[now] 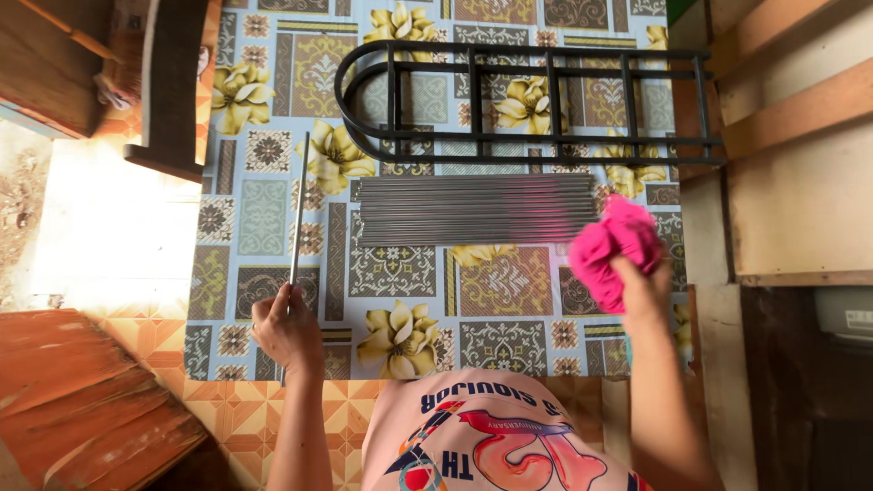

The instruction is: The person wipes multiple long metal rods with a cloth on a table. They handle the rods one at a time, wiping each with a green cloth and later a pink cloth, then placing them back in a stack.

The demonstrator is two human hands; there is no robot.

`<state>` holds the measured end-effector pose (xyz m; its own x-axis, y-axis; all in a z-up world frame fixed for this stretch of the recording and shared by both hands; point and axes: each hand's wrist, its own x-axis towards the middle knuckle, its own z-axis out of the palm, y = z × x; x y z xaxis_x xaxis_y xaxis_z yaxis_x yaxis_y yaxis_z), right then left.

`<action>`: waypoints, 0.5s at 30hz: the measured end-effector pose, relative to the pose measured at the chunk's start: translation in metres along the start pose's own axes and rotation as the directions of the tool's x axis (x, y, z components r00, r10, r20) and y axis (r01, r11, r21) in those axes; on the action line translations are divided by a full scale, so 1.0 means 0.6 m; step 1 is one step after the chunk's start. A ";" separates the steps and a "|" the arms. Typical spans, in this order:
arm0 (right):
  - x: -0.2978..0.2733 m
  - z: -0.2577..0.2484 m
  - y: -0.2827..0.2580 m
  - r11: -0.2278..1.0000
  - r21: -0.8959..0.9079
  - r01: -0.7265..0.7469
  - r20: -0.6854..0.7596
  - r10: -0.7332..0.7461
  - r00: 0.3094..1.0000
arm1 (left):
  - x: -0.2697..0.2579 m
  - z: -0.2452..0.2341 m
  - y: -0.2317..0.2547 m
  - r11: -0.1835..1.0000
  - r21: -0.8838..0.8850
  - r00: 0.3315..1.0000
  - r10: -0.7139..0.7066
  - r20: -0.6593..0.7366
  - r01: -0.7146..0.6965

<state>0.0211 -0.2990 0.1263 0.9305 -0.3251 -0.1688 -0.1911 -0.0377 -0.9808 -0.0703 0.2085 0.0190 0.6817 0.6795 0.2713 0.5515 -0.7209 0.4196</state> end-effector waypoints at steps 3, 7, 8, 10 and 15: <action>0.048 -0.031 0.030 0.983 -0.174 0.051 -0.173 -0.082 0.982 | -0.008 0.014 -0.012 0.997 -0.048 0.996 -0.050 0.071 0.053; 0.084 -0.048 0.062 0.840 -0.537 -0.071 -0.272 -0.093 0.958 | 0.005 -0.003 0.020 0.998 0.060 0.997 -0.024 0.069 0.020; 0.090 -0.049 0.061 0.771 -0.612 -0.178 -0.320 -0.035 0.947 | 0.011 -0.013 0.037 0.997 0.068 0.999 0.035 0.020 -0.036; 0.099 -0.041 0.053 0.580 -0.773 -0.259 -0.367 -0.076 0.927 | 0.027 -0.023 0.082 0.984 0.032 0.983 0.178 -0.047 -0.177; 0.094 -0.014 0.007 0.360 -0.910 -0.206 -0.249 -0.077 0.965 | 0.103 0.026 0.228 0.772 -0.392 0.814 0.574 0.093 -0.500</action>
<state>0.0701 -0.3255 0.1133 0.8350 -0.5466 -0.0632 -0.5451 -0.8062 -0.2300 0.0548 0.1501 0.0796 0.9157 0.1267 0.3813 -0.1031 -0.8431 0.5278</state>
